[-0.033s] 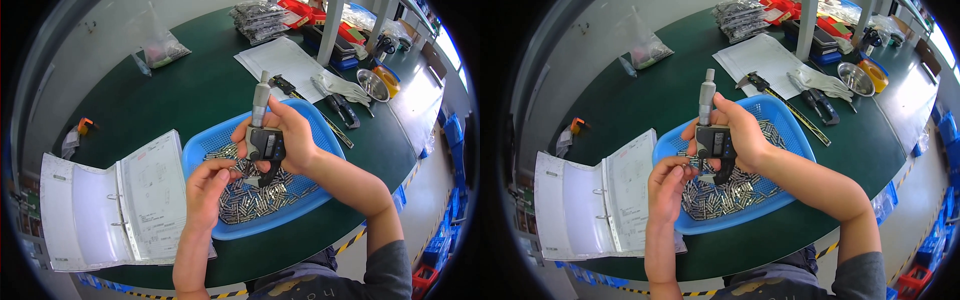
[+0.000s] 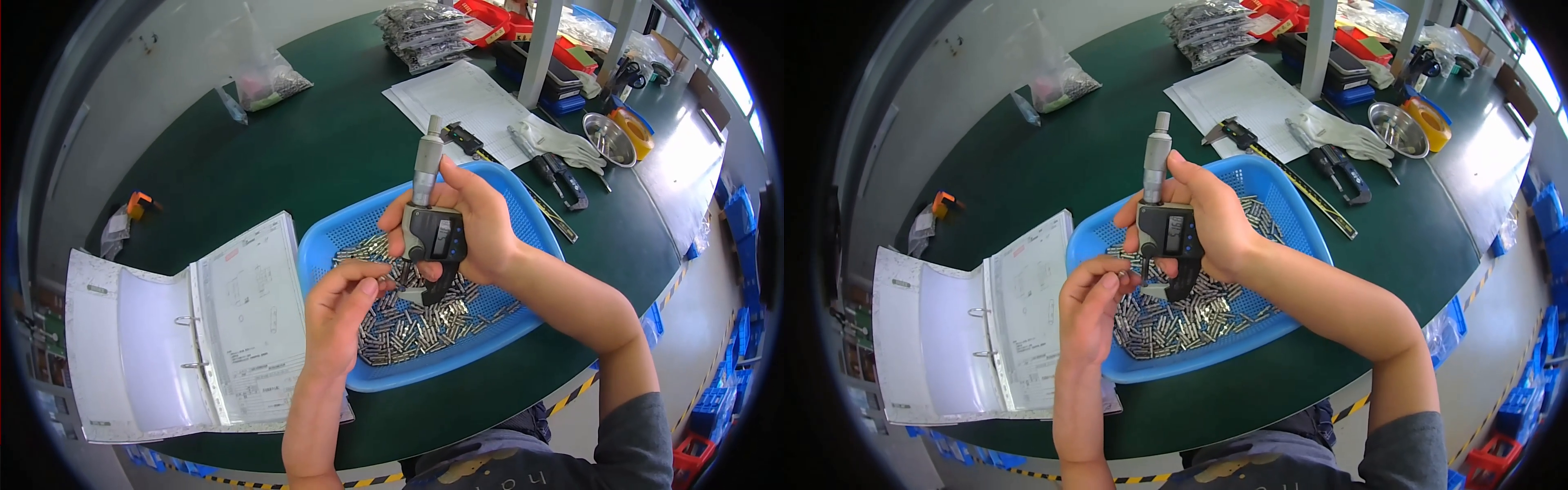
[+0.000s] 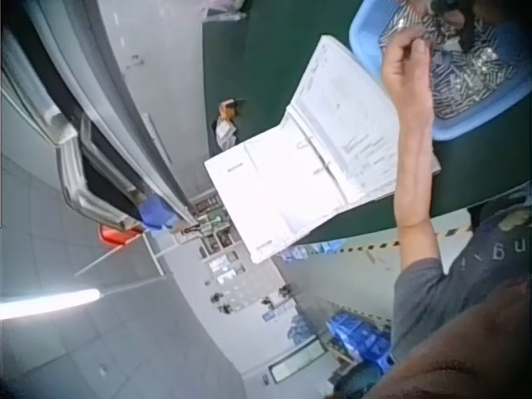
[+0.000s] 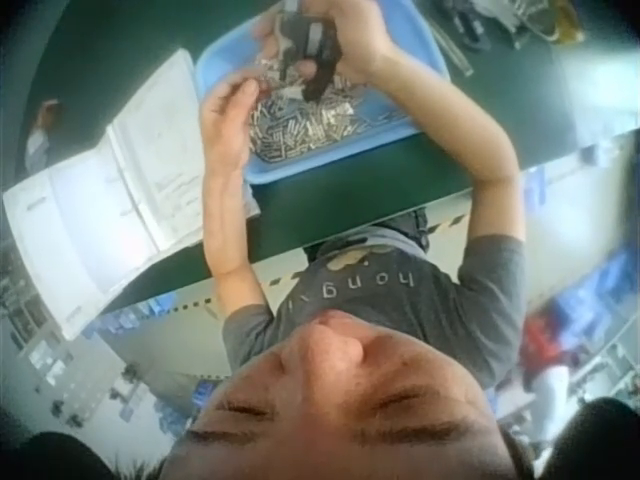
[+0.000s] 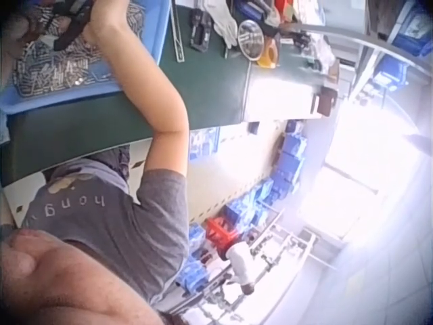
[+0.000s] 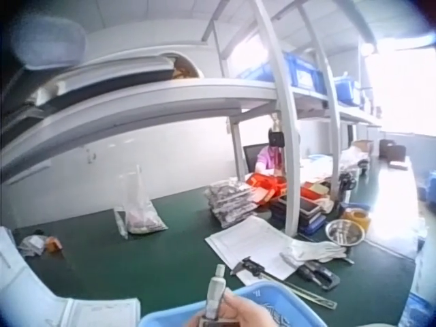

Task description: Performing quality control by measuring the dimensions of small metal parts using a digital micrometer and reference drawings in a binder.

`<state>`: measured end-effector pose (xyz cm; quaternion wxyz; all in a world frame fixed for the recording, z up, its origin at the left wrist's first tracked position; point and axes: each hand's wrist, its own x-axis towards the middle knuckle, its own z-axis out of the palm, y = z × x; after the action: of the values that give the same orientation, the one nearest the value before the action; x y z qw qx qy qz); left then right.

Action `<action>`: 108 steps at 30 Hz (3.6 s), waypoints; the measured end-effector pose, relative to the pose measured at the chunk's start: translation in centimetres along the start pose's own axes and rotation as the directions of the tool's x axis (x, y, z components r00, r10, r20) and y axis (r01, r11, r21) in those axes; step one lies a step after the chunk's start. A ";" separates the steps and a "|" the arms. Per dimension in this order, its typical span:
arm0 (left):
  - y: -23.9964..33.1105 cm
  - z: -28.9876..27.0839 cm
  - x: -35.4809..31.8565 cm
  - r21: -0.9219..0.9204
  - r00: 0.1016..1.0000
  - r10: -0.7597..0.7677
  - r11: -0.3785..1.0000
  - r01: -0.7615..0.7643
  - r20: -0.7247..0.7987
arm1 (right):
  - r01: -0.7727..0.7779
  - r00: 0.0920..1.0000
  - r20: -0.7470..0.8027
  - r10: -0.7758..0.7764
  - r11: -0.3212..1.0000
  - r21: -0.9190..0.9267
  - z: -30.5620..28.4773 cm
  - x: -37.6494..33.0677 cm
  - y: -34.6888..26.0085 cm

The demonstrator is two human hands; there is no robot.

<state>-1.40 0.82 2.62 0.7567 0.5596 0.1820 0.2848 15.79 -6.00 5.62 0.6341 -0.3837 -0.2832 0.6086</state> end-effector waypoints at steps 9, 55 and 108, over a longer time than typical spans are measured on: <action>-0.6 0.2 0.1 0.089 0.997 0.073 0.993 -0.076 0.041 | -0.028 1.000 0.002 0.028 0.997 0.074 0.0 -0.1 -0.2; -0.7 0.1 0.6 0.229 0.994 0.008 0.973 0.018 -0.112 | -0.064 0.998 -0.033 0.062 0.993 -0.097 0.2 0.1 -0.3; -0.7 0.6 0.1 0.290 0.974 0.177 0.933 -0.212 0.142 | -0.056 0.998 -0.018 0.055 0.998 -0.032 0.0 -0.2 -0.4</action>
<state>-0.81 0.35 2.16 0.6388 0.6998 0.1240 0.2948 16.00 -6.18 6.00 0.6132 -0.4070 -0.2767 0.6179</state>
